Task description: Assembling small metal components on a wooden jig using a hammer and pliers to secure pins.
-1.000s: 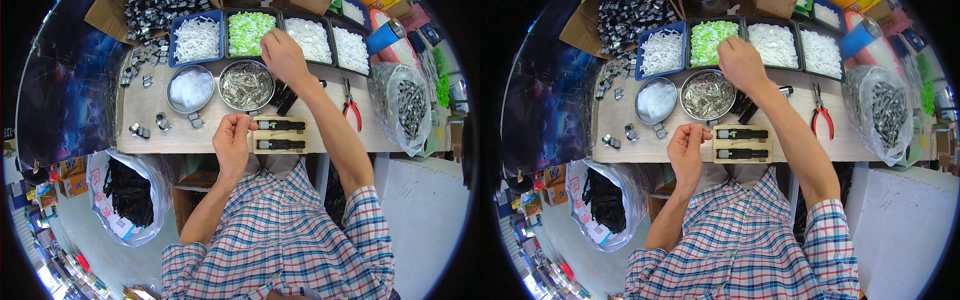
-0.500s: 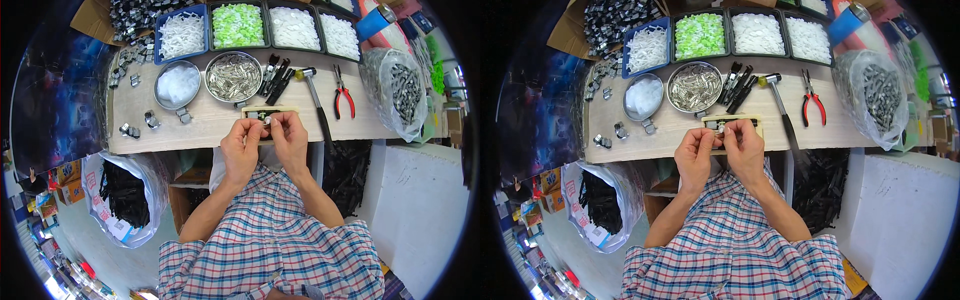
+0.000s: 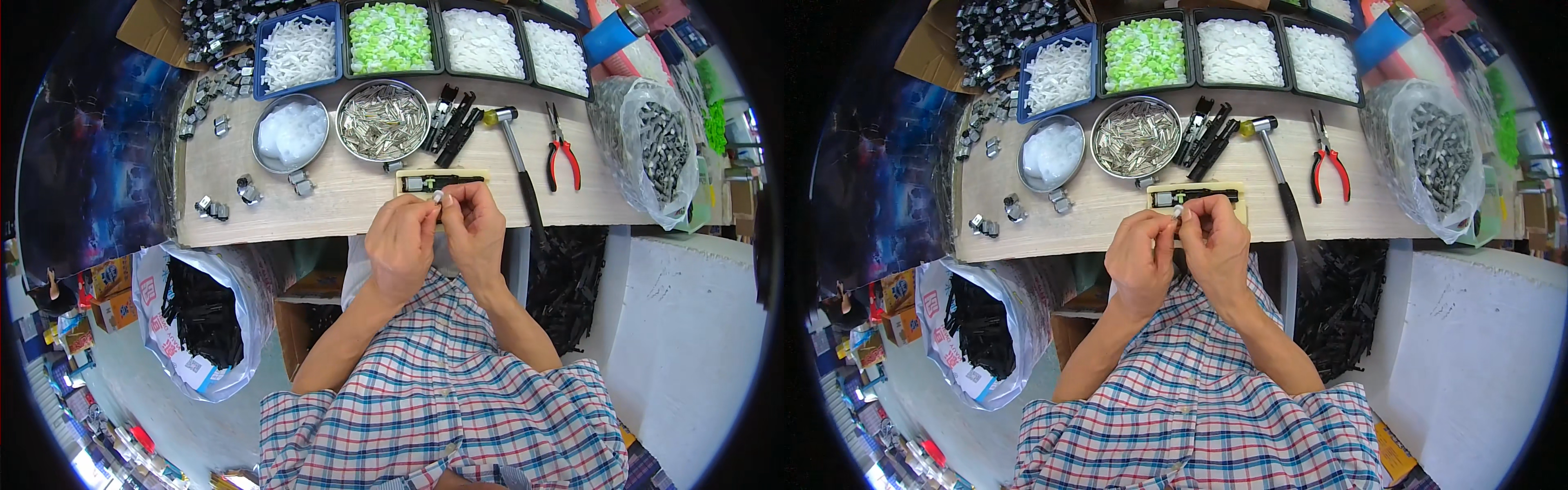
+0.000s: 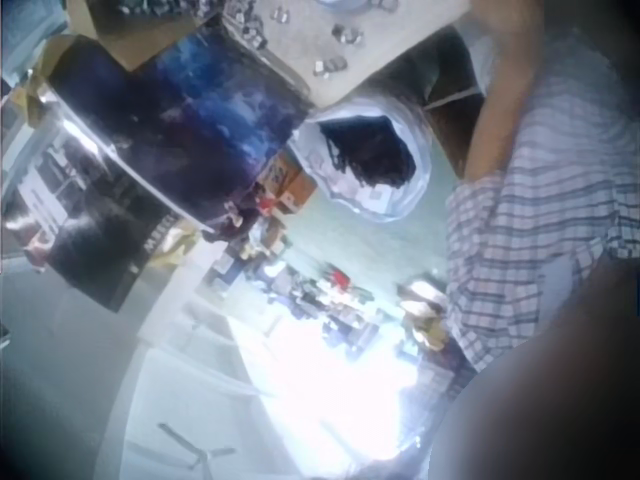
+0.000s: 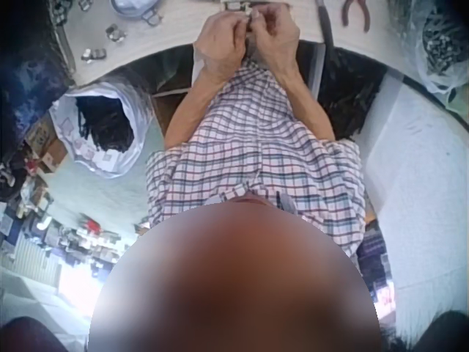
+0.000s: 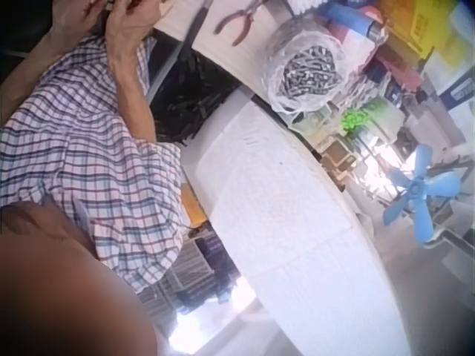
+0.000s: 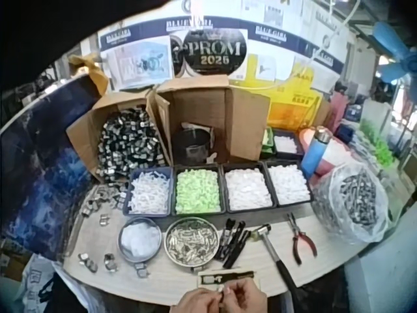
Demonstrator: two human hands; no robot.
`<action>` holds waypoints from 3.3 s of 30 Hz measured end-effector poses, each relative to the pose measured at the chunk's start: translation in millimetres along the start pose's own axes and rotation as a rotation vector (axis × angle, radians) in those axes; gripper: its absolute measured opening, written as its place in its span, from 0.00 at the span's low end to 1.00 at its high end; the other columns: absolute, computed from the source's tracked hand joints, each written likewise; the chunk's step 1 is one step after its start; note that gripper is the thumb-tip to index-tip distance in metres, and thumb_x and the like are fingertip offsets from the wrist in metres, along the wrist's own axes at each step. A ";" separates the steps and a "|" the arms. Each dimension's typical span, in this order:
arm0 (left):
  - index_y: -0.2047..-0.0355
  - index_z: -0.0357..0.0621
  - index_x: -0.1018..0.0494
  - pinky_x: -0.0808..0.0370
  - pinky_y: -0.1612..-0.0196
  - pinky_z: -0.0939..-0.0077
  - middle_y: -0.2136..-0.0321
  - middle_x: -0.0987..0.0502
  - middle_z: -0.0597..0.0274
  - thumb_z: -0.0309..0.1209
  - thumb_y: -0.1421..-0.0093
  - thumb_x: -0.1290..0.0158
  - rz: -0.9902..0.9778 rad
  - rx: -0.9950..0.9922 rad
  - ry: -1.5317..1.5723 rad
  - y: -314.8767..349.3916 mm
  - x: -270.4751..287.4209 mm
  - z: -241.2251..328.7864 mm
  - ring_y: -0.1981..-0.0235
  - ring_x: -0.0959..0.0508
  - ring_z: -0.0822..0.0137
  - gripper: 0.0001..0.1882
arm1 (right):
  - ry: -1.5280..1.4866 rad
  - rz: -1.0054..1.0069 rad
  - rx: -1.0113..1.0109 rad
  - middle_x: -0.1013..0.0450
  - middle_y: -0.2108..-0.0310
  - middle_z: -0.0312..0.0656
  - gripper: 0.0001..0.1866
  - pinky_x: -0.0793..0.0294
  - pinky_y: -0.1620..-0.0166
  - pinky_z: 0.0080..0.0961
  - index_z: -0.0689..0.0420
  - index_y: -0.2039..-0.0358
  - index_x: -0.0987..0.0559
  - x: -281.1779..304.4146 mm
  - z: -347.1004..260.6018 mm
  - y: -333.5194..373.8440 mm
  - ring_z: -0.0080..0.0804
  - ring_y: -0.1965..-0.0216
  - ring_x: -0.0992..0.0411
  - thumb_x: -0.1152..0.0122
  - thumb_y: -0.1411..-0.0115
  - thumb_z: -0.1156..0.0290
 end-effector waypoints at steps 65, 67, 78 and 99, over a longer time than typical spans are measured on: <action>0.52 0.35 0.28 0.29 0.64 0.82 0.72 0.25 0.64 0.25 0.29 0.52 -0.336 0.743 0.639 29.4 -14.7 -32.4 0.70 0.26 0.76 0.09 | 0.963 -0.030 0.801 0.23 0.58 0.47 0.04 0.28 0.48 0.39 0.57 0.66 0.17 27.2 -66.1 -204.5 0.48 0.51 0.27 0.34 0.43 0.73; 0.50 0.35 0.30 0.30 0.59 0.85 0.70 0.25 0.66 0.27 0.28 0.52 -0.348 0.802 0.696 32.0 -18.2 -35.3 0.67 0.27 0.77 0.10 | 0.921 -0.056 0.781 0.23 0.60 0.46 0.04 0.27 0.49 0.37 0.58 0.66 0.17 29.1 -62.4 -207.9 0.48 0.53 0.26 0.34 0.43 0.74; 0.44 0.36 0.37 0.29 0.59 0.86 0.69 0.23 0.64 0.23 0.31 0.49 -0.190 0.965 0.997 41.7 -20.0 -55.0 0.64 0.24 0.78 0.17 | -0.208 -0.178 -0.091 0.22 0.61 0.38 0.06 0.25 0.56 0.18 0.63 0.58 0.23 -18.1 13.9 -7.6 0.19 0.60 0.26 0.43 0.31 0.74; 0.46 0.37 0.35 0.26 0.65 0.81 0.73 0.21 0.60 0.21 0.34 0.47 -0.404 0.786 0.771 49.9 -24.3 -45.3 0.70 0.22 0.75 0.17 | 0.026 -0.374 0.215 0.24 0.61 0.39 0.06 0.24 0.57 0.20 0.64 0.59 0.23 5.3 -7.3 14.7 0.20 0.62 0.26 0.39 0.35 0.76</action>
Point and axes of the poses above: each hand's wrist, its own y-axis away from the middle knuckle, its own x-axis out of the back of the hand, z = x × y, the point moved 9 cm from there along -y, towards the middle knuckle
